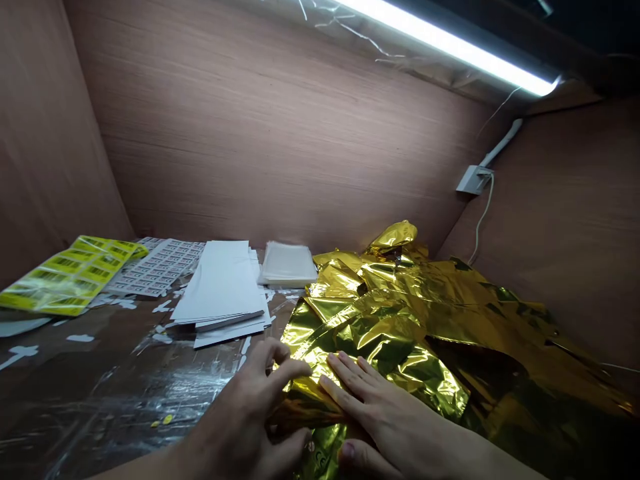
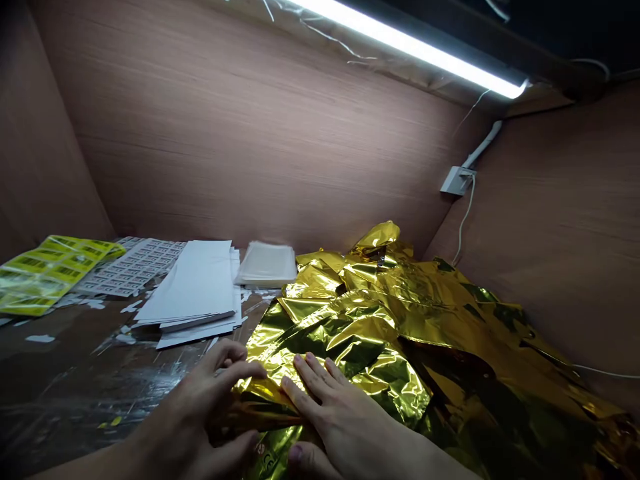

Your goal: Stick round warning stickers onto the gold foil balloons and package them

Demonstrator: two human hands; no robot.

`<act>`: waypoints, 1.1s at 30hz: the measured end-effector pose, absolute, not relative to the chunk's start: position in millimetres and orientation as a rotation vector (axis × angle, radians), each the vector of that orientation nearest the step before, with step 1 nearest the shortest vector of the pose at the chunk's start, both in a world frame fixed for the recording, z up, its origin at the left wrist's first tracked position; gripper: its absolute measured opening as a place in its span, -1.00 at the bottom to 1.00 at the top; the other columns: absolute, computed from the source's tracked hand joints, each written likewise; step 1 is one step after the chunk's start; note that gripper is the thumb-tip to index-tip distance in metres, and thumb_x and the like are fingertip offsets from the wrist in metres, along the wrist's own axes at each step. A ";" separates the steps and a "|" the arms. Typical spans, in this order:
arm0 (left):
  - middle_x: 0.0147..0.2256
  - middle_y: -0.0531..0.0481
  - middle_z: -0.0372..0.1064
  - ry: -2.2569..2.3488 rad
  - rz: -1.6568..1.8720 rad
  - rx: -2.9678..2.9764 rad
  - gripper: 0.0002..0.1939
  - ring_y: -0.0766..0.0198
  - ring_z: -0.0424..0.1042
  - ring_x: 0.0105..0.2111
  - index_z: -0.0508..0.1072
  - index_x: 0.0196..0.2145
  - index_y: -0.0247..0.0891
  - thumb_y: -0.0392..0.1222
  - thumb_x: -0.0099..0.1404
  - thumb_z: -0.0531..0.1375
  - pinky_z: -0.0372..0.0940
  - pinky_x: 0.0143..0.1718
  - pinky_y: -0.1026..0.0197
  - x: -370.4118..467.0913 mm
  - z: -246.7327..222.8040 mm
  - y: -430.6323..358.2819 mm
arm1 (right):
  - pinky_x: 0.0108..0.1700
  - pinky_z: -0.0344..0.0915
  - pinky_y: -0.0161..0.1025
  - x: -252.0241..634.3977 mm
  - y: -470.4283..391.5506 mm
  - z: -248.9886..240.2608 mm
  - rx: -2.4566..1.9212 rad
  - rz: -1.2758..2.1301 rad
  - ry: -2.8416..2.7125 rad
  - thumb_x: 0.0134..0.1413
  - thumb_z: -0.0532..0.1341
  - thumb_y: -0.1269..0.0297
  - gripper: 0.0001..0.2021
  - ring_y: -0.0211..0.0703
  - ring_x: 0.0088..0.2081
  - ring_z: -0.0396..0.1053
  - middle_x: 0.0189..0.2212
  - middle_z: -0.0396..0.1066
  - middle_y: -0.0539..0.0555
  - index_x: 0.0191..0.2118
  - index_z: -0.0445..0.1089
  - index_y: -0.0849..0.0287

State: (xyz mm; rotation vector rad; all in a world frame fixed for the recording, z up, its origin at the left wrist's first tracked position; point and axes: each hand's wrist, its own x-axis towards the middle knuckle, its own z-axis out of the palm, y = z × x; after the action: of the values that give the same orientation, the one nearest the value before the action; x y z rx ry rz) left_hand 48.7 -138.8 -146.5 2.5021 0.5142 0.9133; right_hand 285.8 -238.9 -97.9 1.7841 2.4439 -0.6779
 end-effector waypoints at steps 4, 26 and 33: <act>0.08 -0.08 0.48 0.231 0.864 2.750 -0.59 -0.03 0.41 0.14 0.51 0.01 -0.06 -0.34 0.21 0.28 0.29 0.22 -0.12 52.5 -138.4 -139.6 | 0.43 -0.25 0.44 284.2 -237.0 -99.3 1.804 -0.691 2.465 0.33 0.14 -0.18 -0.19 0.40 0.49 -0.44 0.50 -0.37 0.27 0.52 -0.07 0.07; -0.14 -0.27 0.63 -0.022 1.265 3.228 -0.60 0.07 0.64 -0.14 0.53 -0.05 -0.51 -0.50 0.45 -0.09 0.48 0.04 0.09 46.3 -147.8 -147.1 | 0.35 0.30 0.10 280.1 -224.4 -125.5 1.433 0.400 3.166 0.29 0.14 0.48 -0.61 0.15 0.22 0.44 0.14 0.50 0.40 0.18 0.41 0.51; -0.11 -0.17 0.63 -0.124 1.502 2.749 -0.63 0.21 0.61 -0.06 0.48 0.08 -0.44 -0.11 0.47 0.17 0.42 0.08 0.24 43.4 -139.4 -137.4 | 0.21 0.47 -0.11 271.6 -229.0 -120.9 1.290 0.662 3.401 0.29 0.10 0.53 -0.67 0.02 0.05 0.59 -0.05 0.62 0.36 0.11 0.43 0.44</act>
State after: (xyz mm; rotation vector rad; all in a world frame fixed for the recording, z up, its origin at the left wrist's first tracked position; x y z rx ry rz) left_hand 43.4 -137.4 -139.4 2.7490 -0.1240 1.5018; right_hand 271.6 -229.0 -120.9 1.2895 3.4009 0.6624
